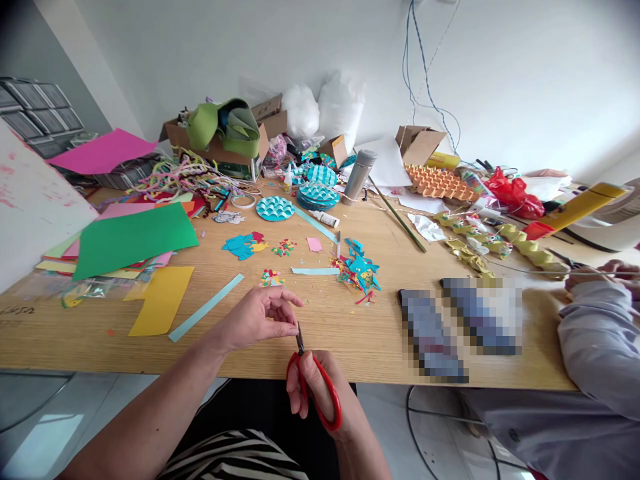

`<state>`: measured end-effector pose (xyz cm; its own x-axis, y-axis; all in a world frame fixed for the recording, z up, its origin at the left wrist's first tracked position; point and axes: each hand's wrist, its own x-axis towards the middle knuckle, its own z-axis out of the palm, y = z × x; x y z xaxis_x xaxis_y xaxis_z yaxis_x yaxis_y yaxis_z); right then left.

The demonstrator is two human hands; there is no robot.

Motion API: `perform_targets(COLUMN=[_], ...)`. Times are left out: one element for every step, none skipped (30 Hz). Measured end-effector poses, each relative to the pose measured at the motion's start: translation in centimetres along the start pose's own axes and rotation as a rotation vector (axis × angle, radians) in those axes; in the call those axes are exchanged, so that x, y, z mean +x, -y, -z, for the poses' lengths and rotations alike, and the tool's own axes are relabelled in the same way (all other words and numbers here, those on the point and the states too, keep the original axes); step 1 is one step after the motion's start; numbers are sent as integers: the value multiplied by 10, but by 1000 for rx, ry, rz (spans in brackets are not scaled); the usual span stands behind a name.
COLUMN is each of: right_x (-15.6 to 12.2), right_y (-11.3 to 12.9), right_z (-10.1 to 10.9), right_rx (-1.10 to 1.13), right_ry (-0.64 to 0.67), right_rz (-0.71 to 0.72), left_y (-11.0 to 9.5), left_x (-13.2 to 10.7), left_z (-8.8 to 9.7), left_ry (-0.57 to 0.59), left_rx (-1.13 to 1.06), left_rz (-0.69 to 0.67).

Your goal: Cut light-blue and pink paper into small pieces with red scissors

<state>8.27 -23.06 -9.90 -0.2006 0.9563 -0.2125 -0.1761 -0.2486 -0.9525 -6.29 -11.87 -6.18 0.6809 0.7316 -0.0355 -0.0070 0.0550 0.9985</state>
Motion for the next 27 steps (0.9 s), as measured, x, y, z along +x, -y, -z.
perform_targets(right_x=[0, 0, 0, -1, -1, -1, -2, -2, -2, -3, -3, -4, -4, -4, -4, -5, -5, -5, -5, -5, -5, -5, -5, -6, -7, -7, -8], right_y=[0, 0, 0, 0, 0, 0, 0, 0, 0, 0, 0, 0, 0, -1, -1, -2, -2, -3, -3, -2, -2, -1, 0, 1, 2, 3, 4], right_z=[0, 0, -1, -1, -1, -1, -1, -1, -1, 0, 0, 0, 0, 0, 0, 0, 0, 0, 0, 0, 0, 0, 0, -1, -1, -1, -1], right_rx=[-2, -4, -9, -13, -16, -19, -21, -22, -23, -21, -16, -7, 3, 12, 18, 20, 19, 15, 12, 8, 3, -4, -12, -22, -31, -37, -40], right_ry=[2, 0, -2, -5, -9, -14, -19, -21, -21, -20, -20, -19, -20, -22, -24, -24, -24, -23, -24, -24, -24, -22, -20, -19, -18, -18, -20], right_rz=[-1, -1, -2, -6, -10, -15, -19, -20, -19, -17, -15, -12, -9, -9, -11, -15, -19, -25, -31, -37, -44, -52, -56, -58, -58, -56, -55], left_y=[0, -1, -1, -1, -1, -1, -1, -1, 0, 1, 2, 3, 3, 3, 3, 2, 1, 0, -2, -3, -3, -4, -3, -3, -2, 0, 1], left_x=[0, 0, 0, 0, 0, 0, 1, 1, 2, 2, 2, 2, 2, 2, 1, 1, 0, -1, -1, -2, -2, -1, -1, -1, 0, 0, 1], left_z=[0, 1, 1, 1, 1, 1, 1, 1, 1, 1, 1, 1, 1, 1, 0, 0, -1, -1, -1, -2, -2, -2, -2, -2, -1, -1, 0], left_ry=[5, 4, 1, -1, -4, -6, -10, -14, -18, -18, -14, -8, 0, 6, 7, 7, 7, 8, 10, 14, 13, 9, -1, -11, -16, -15, -9], left_rx=[5, 9, 11, 13, 15, 18, 21, 21, 17, 7, -12, -34, -57, -75, -84, -85, -79, -70, -60, -50, -41, -35, -30, -29, -32, -40, -51], left_rz=[-9, -15, -19, -20, -17, -12, -6, -2, 4, 11, 18, 24, 29, 32, 31, 28, 26, 24, 22, 20, 19, 18, 16, 15, 17, 22, 31])
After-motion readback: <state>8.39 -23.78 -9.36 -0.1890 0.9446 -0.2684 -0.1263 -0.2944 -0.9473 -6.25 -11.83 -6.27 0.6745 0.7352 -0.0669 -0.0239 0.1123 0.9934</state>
